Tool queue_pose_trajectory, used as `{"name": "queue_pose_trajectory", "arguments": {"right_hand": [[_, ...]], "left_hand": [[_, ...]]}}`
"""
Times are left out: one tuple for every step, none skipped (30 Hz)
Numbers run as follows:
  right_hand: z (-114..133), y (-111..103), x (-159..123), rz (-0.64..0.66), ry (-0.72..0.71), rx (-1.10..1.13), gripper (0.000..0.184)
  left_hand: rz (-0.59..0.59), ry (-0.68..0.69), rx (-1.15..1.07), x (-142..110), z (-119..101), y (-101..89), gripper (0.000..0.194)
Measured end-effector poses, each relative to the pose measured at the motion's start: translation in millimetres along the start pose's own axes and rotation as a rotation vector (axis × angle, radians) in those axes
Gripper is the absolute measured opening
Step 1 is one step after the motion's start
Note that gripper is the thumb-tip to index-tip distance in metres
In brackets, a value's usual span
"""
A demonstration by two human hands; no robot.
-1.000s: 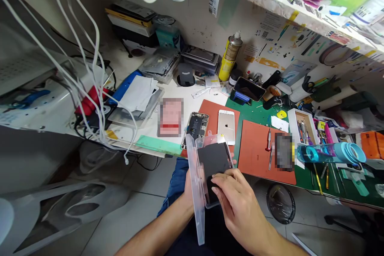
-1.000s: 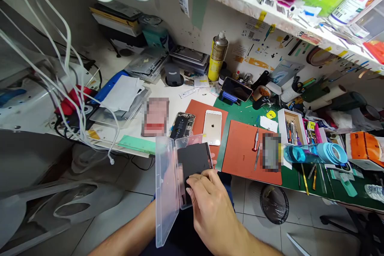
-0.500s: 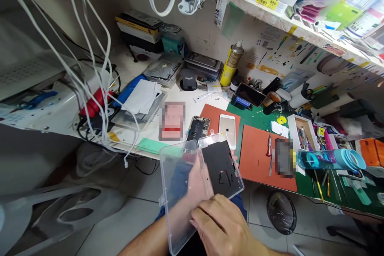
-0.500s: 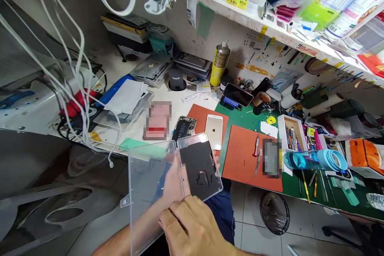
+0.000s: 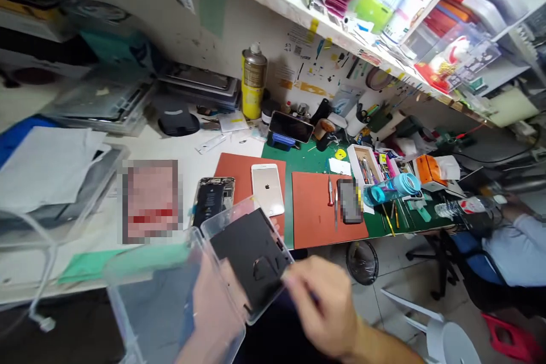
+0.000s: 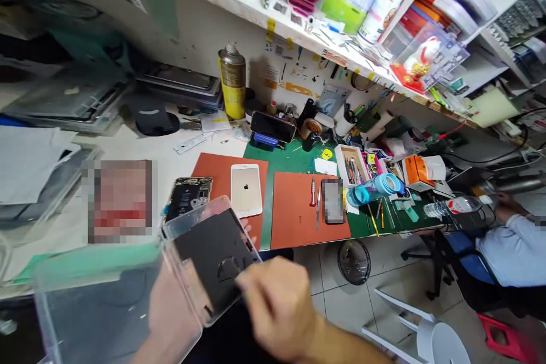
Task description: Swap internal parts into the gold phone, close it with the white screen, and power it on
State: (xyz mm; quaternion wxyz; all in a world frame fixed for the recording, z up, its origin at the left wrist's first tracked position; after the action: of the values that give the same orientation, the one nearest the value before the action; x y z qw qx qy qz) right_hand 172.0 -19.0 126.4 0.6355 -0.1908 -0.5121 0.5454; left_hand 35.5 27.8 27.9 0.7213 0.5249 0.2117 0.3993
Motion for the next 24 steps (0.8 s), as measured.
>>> {"name": "queue_pose_trajectory", "arguments": {"right_hand": [[-29, -2, -4, 0.023, 0.205, -0.141, 0.029], [-56, -5, -10, 0.036, 0.381, -0.331, 0.031], [-83, -6, -16, 0.08, 0.527, -0.531, 0.032], [-104, -6, -21, 0.098, 0.6, -0.612, 0.031], [-122, -4, -25, 0.108, 0.643, -0.661, 0.032], [-136, -1, -29, 0.125, 0.678, -0.709, 0.032], [-147, 3, -32, 0.143, 0.701, -0.744, 0.031], [-154, 6, -34, 0.164, 0.716, -0.775, 0.03], [-159, 10, -36, 0.186, 0.724, -0.804, 0.028], [-161, 13, -37, 0.207, 0.726, -0.829, 0.027], [-162, 15, -38, 0.224, 0.722, -0.85, 0.025], [-162, 17, -38, 0.237, 0.713, -0.869, 0.025], [-162, 18, -38, 0.247, 0.701, -0.887, 0.024], [-162, 19, -38, 0.254, 0.688, -0.906, 0.025], [-162, 19, -38, 0.258, 0.674, -0.924, 0.025], [-162, 20, -38, 0.259, 0.658, -0.941, 0.027], [-163, 21, -38, 0.256, 0.639, -0.955, 0.029], [-163, 21, -38, 0.248, 0.618, -0.967, 0.031], [-163, 22, -38, 0.234, 0.596, -0.976, 0.033], [-163, 22, -38, 0.215, 0.574, -0.983, 0.035], [-162, 21, -38, 0.189, 0.55, -0.986, 0.039], [-162, 18, -37, 0.157, 0.526, -0.987, 0.044], [-161, 14, -37, 0.118, 0.503, -0.985, 0.049], [-160, 8, -37, 0.072, 0.479, -0.98, 0.053]], "left_hand": [[0.029, 0.008, -0.013, 0, 0, 5.0, 0.067], [0.036, 0.042, -0.026, -2, -1, 9.2, 0.067], [0.028, 0.082, -0.034, -5, -3, 12.4, 0.065], [0.005, 0.11, -0.032, -8, -4, 14.4, 0.062], [-0.024, 0.135, -0.022, -12, -5, 15.4, 0.06], [-0.053, 0.14, -0.007, -15, -5, 15.5, 0.059], [-0.075, 0.142, 0.011, -18, -5, 15.4, 0.059], [-0.09, 0.148, 0.03, -20, -6, 15.3, 0.059], [-0.098, 0.153, 0.051, -21, -6, 15.4, 0.06], [-0.1, 0.16, 0.074, -21, -6, 16.1, 0.061], [-0.103, 0.168, 0.099, -21, -5, 17.2, 0.062], [-0.108, 0.181, 0.125, -21, -5, 18.8, 0.063], [-0.122, 0.205, 0.151, -21, -5, 20.5, 0.064], [-0.154, 0.238, 0.174, -21, -5, 21.8, 0.063], [-0.189, 0.281, 0.194, -21, -6, 23.4, 0.061], [-0.227, 0.325, 0.211, -21, -7, 24.8, 0.06], [-0.263, 0.363, 0.222, -21, -9, 26.0, 0.058], [-0.289, 0.387, 0.228, -22, -9, 27.1, 0.058], [-0.302, 0.396, 0.23, -22, -10, 28.1, 0.058], [-0.304, 0.394, 0.229, -22, -10, 28.8, 0.059], [-0.298, 0.387, 0.226, -22, -11, 29.2, 0.06], [-0.284, 0.378, 0.221, -22, -11, 29.5, 0.061], [-0.262, 0.366, 0.217, -22, -12, 29.7, 0.061], [-0.239, 0.354, 0.211, -22, -13, 29.8, 0.059]]}}
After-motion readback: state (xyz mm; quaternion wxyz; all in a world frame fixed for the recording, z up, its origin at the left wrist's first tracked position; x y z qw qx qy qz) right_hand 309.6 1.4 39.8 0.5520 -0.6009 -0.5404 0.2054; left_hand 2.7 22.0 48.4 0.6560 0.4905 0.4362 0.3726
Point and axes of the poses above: each hand's wrist, its own x-axis towards the middle knuckle, its own y-axis out of the palm, z = x × y, the point moved 5 cm from there along x, towards the middle knuckle, and after that the axes turned 12 degrees about -x, right-handed, at the moved point
